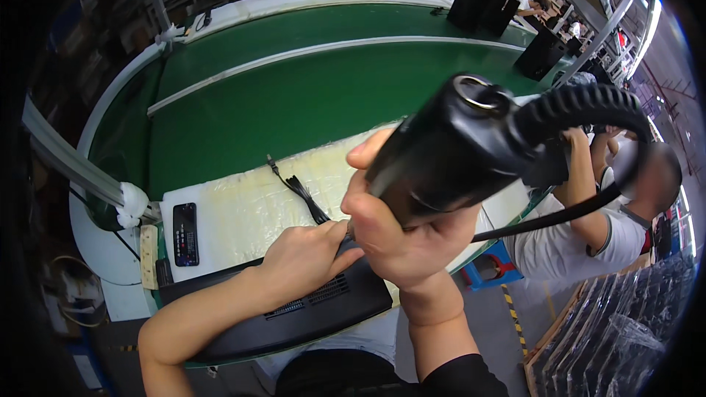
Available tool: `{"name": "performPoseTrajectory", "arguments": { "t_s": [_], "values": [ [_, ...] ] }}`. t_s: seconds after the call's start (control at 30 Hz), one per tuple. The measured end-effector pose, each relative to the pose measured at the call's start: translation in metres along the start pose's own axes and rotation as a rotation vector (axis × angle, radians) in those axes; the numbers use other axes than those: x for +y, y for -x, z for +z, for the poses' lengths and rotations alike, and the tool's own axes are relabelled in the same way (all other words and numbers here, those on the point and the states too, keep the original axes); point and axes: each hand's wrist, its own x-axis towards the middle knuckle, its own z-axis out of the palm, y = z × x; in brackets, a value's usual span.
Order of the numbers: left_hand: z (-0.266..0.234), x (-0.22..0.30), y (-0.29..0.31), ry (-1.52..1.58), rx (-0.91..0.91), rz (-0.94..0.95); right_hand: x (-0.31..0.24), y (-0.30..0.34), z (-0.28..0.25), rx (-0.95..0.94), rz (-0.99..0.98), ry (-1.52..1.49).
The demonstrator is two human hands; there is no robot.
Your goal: Assemble electronic housing components using an electric screwdriver.
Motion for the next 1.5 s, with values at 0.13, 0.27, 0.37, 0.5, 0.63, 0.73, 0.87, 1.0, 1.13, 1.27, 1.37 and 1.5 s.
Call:
{"name": "performPoseTrajectory", "arguments": {
  "t_s": [0.13,0.27,0.37,0.5,0.63,0.73,0.87,1.0,1.13,1.27,1.37,1.5],
  "values": [
    [0.001,-0.002,-0.001,-0.009,-0.016,0.001,0.008,0.000,-0.002,-0.007,-0.005,-0.014],
    [-0.006,0.001,0.000,-0.005,-0.042,-0.018,0.012,-0.003,-0.005,-0.075,-0.023,-0.046],
    [-0.005,0.001,0.000,-0.018,0.004,0.008,-0.005,-0.016,-0.029,0.028,-0.113,0.026],
    [0.002,0.002,0.001,-0.005,0.029,-0.024,0.010,-0.014,-0.105,0.311,-0.121,0.455],
    [0.003,0.005,-0.004,-0.026,0.002,-0.029,0.064,0.006,-0.174,0.421,-0.048,0.553],
    [0.005,0.007,-0.005,-0.036,0.015,-0.012,0.093,0.022,-0.195,0.434,-0.102,0.607],
    [-0.001,0.006,0.006,-0.042,0.031,-0.034,0.095,0.027,-0.193,0.384,-0.066,0.757],
    [-0.022,-0.002,0.050,-0.136,0.012,-0.132,0.062,0.038,-0.165,0.291,0.103,0.671],
    [-0.049,-0.026,0.106,-0.143,-0.052,-0.286,-0.001,0.022,-0.121,0.267,0.065,0.428],
    [-0.051,-0.037,0.130,-0.175,0.130,-0.154,-0.045,-0.008,-0.058,0.146,-0.095,0.057],
    [-0.053,-0.039,0.127,-0.153,0.101,-0.165,-0.057,-0.007,-0.004,0.037,-0.086,-0.109],
    [-0.047,-0.046,0.135,-0.149,0.141,-0.159,-0.050,0.002,0.048,-0.250,0.012,-0.085]
  ]
}}
